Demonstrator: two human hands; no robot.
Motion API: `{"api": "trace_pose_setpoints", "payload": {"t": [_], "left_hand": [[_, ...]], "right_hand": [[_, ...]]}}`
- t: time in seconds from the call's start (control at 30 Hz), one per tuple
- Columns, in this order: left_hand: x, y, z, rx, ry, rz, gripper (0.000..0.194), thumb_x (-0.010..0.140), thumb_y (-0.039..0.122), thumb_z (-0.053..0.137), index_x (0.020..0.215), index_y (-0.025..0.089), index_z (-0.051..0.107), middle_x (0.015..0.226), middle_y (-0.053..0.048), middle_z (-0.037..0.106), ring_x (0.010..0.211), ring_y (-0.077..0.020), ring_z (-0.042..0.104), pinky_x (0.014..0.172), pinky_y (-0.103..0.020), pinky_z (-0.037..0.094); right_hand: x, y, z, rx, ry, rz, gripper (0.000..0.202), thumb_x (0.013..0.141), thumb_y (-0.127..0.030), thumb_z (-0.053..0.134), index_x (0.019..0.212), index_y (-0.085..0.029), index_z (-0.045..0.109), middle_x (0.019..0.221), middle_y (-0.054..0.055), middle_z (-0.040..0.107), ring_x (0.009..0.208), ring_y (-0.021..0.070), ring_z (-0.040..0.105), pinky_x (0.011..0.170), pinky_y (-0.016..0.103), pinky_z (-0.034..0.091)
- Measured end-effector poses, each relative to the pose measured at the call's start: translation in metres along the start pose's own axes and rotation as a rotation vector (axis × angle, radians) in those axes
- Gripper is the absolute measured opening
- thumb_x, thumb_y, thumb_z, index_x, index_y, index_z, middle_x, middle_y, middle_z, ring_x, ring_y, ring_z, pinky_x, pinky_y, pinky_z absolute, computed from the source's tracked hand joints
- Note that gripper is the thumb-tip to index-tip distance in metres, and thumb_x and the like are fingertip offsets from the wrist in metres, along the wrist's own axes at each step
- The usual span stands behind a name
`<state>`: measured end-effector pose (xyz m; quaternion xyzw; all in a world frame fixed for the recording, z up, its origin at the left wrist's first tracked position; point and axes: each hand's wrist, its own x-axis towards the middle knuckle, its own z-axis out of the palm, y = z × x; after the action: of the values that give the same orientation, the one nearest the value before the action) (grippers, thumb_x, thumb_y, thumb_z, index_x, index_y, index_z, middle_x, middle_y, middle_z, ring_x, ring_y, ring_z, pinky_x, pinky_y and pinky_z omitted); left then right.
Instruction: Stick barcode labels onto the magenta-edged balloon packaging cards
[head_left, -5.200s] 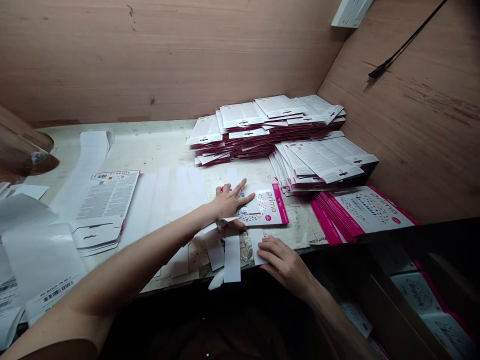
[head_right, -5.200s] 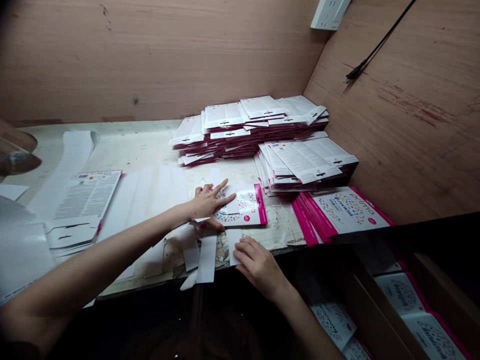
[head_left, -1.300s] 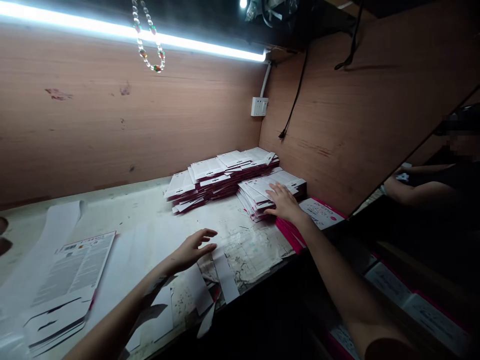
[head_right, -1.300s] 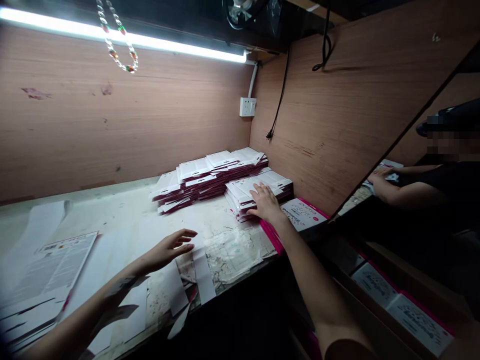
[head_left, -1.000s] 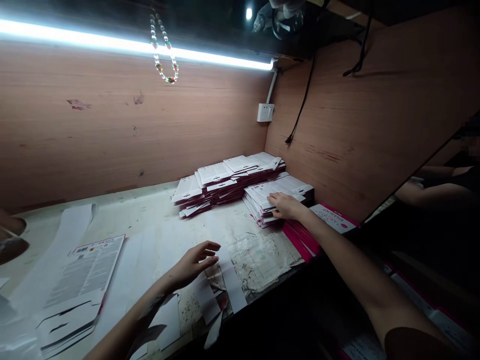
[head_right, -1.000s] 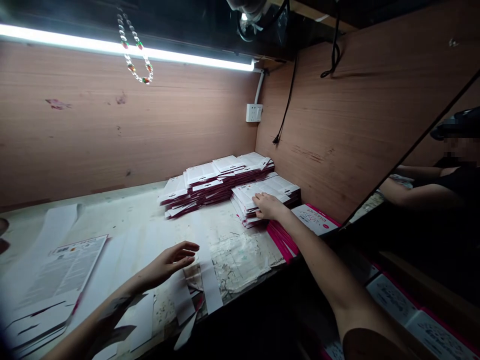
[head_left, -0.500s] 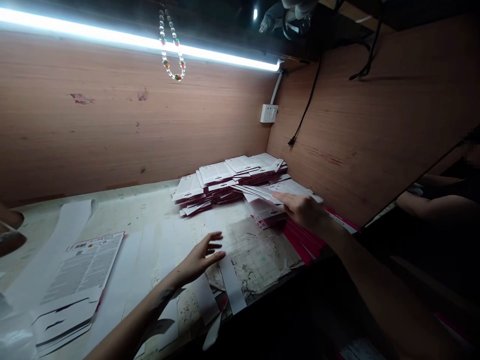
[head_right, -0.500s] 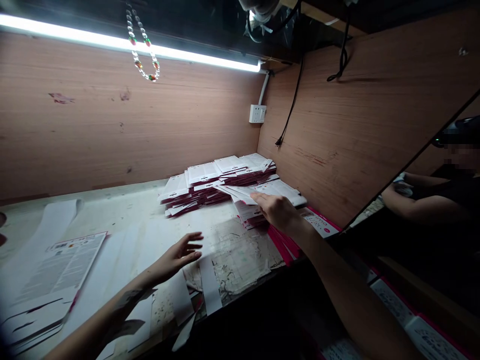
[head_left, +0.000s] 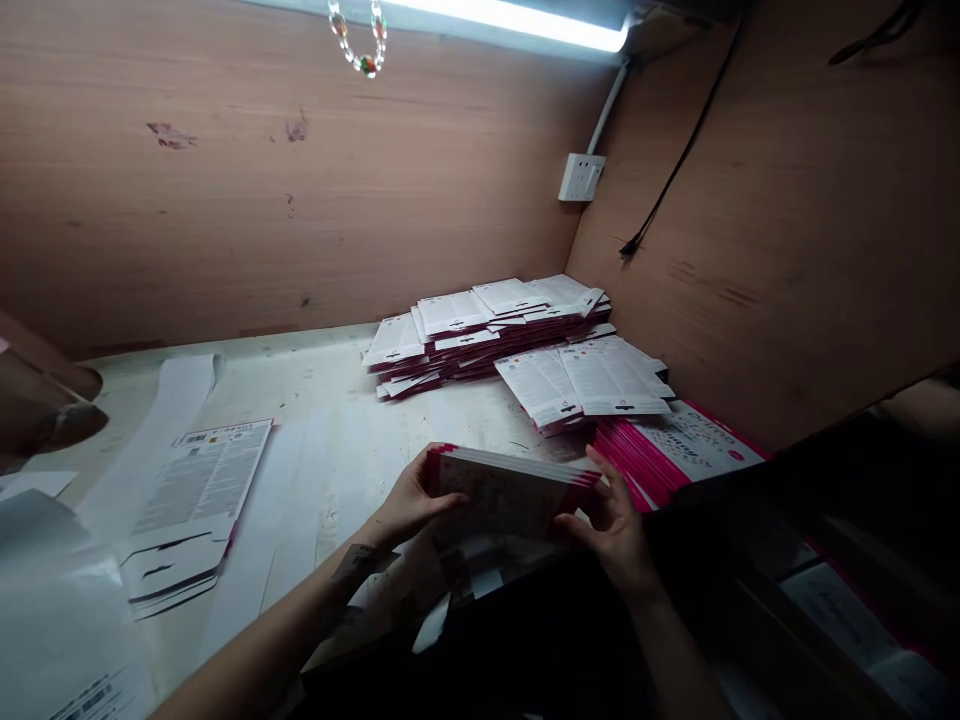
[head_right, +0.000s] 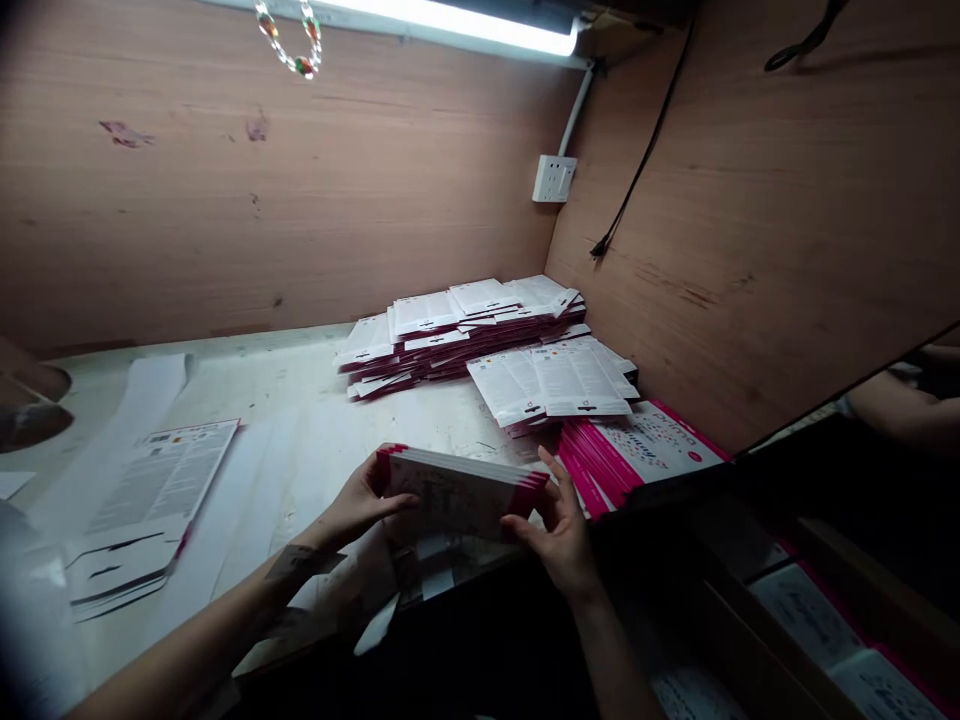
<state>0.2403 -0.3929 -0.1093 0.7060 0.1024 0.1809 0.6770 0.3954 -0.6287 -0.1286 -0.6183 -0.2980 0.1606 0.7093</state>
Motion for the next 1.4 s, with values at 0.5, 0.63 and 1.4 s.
{"api": "trace_pose_setpoints", "payload": {"t": [0.5,0.63,1.4], "left_hand": [[-0.006,0.005,0.013,0.166,-0.024,-0.009,0.026,0.079,0.022,0.073,0.095,0.02,0.053,0.091,-0.001,0.06,0.083,-0.0157,0.059,0.076,-0.029,0.047],[-0.006,0.012,0.015,0.151,-0.032,-0.019,0.024,0.08,0.025,0.072,0.094,0.02,0.054,0.089,-0.001,0.061,0.081,-0.0161,0.059,0.075,-0.029,0.048],[-0.011,0.008,0.025,0.185,0.075,0.0,0.026,0.079,0.032,0.073,0.09,0.02,0.053,0.078,0.002,0.058,0.073,-0.0145,0.057,0.067,-0.027,0.047]], "right_hand": [[0.101,-0.027,-0.052,-1.043,-0.068,-0.38,0.065,0.087,-0.035,0.056,0.145,-0.012,0.037,0.153,0.017,0.034,0.144,0.033,0.028,0.118,0.058,0.017],[0.14,-0.021,-0.056,-1.45,-0.187,-0.331,0.046,0.085,-0.008,0.048,0.13,0.0,0.054,0.134,0.025,0.056,0.128,0.0321,0.052,0.117,0.054,0.026],[-0.024,0.026,0.008,-0.202,0.121,-0.164,0.022,0.086,-0.032,0.063,0.108,-0.026,0.058,0.101,0.005,0.066,0.103,0.0234,0.064,0.095,0.043,0.052]]}}
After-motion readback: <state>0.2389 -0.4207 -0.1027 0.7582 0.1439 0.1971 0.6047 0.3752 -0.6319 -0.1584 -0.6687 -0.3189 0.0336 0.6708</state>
